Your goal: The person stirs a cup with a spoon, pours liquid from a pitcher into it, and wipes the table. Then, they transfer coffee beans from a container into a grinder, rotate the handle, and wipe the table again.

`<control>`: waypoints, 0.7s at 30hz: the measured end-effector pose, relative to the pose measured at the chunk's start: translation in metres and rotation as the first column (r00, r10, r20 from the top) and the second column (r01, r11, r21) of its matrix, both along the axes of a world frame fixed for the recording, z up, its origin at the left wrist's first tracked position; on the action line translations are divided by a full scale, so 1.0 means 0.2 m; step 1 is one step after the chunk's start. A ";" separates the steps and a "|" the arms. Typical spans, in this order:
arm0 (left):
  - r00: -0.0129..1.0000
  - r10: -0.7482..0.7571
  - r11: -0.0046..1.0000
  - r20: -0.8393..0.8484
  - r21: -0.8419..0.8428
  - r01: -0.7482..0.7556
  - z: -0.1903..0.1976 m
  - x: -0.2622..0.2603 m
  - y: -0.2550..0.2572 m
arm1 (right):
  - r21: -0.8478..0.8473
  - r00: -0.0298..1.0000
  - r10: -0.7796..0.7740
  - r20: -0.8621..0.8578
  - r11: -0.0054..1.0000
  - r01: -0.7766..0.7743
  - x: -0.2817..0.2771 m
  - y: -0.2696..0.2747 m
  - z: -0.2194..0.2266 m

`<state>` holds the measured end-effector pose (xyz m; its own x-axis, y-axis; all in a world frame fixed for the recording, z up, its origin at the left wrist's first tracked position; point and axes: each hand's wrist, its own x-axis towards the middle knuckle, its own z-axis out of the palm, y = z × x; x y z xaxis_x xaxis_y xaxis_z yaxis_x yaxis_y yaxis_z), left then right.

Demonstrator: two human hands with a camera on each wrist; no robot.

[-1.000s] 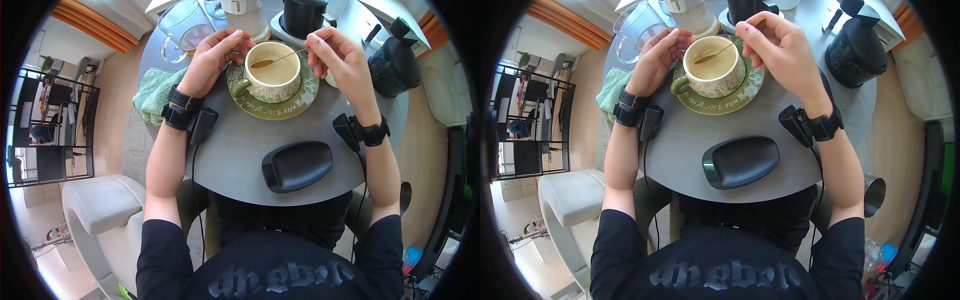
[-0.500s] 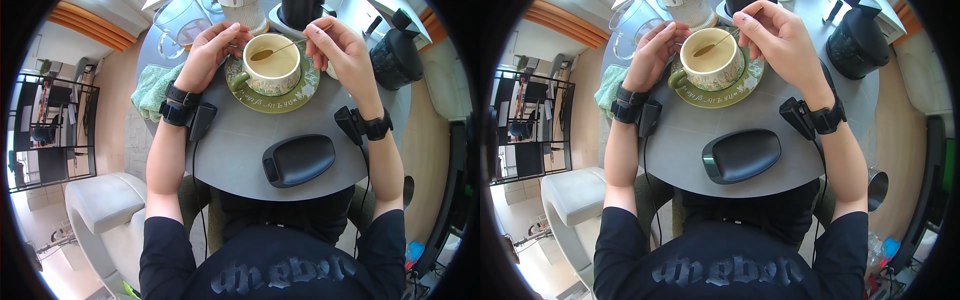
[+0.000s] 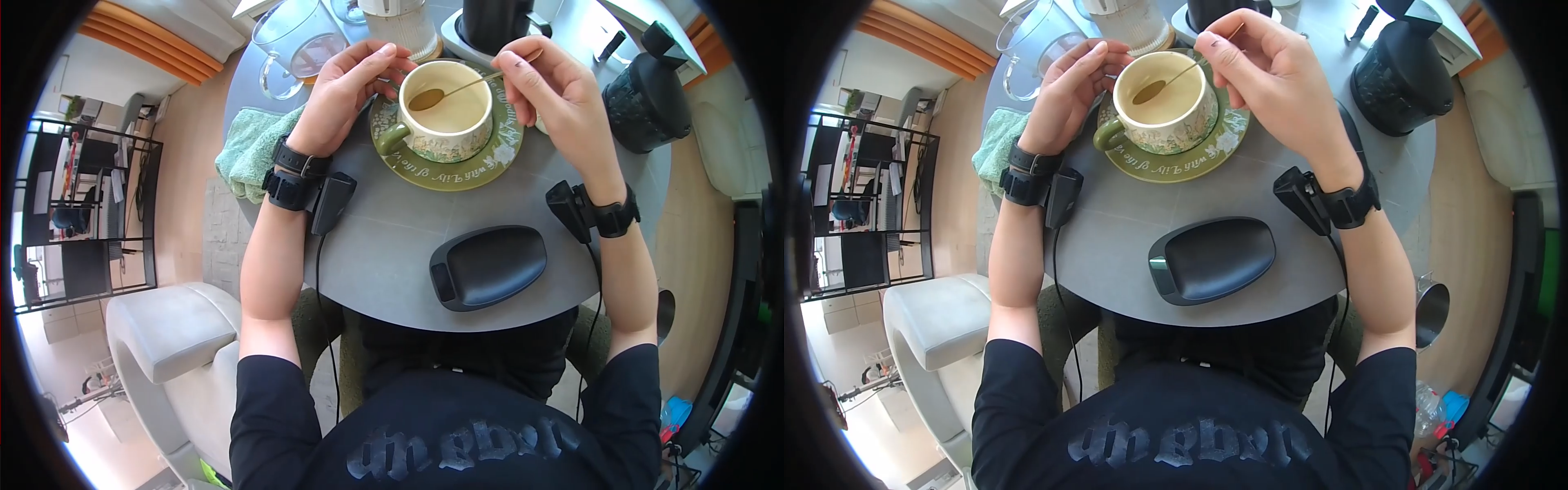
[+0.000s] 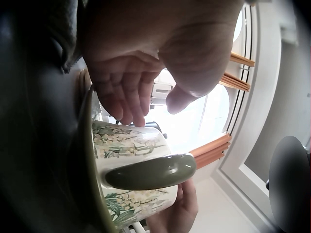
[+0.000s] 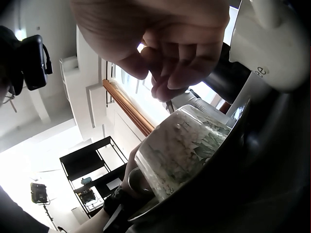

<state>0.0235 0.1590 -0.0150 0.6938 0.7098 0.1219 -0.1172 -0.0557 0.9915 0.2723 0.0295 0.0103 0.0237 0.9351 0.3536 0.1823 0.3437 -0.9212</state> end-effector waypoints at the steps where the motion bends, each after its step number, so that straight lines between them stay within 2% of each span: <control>1: 1.000 0.004 1.000 0.000 -0.003 -0.004 0.00 0.00 -0.01 | -0.015 1.000 -0.006 -0.007 1.000 0.006 0.00 0.00 0.02; 2: 1.000 0.007 1.000 0.006 -0.005 -0.007 0.01 0.00 -0.01 | 0.056 0.997 -0.061 0.038 0.997 0.059 -0.02 0.01 0.01; 3: 1.000 0.010 1.000 -0.004 -0.012 -0.010 0.01 -0.01 -0.01 | 0.048 0.996 -0.091 0.016 0.995 0.090 -0.04 -0.01 0.02; 5: 1.000 0.010 1.000 -0.012 -0.028 -0.011 0.00 -0.01 0.00 | 0.062 0.978 -0.165 0.127 0.985 0.158 -0.04 -0.04 0.05; 10: 1.000 0.013 1.000 0.017 -0.021 -0.013 0.00 0.00 -0.01 | 0.238 0.859 -0.401 0.319 0.911 0.337 -0.02 -0.10 0.15; 15: 1.000 0.011 1.000 -0.011 -0.016 -0.012 0.00 0.00 0.00 | 0.300 0.836 -0.527 0.152 0.831 0.469 -0.01 -0.25 0.21; 17: 1.000 0.012 1.000 -0.014 -0.009 -0.012 0.00 0.00 -0.01 | 0.317 0.805 -0.579 0.129 0.793 0.520 0.09 -0.34 0.22; 20: 1.000 0.007 1.000 -0.009 0.020 -0.007 0.00 0.00 -0.01 | 0.531 0.590 -0.806 0.050 0.522 0.667 0.30 -0.35 0.23; 21: 1.000 0.002 1.000 -0.007 0.030 -0.002 0.00 0.00 0.00 | 0.502 0.531 -0.840 0.116 0.511 0.698 0.41 -0.38 0.25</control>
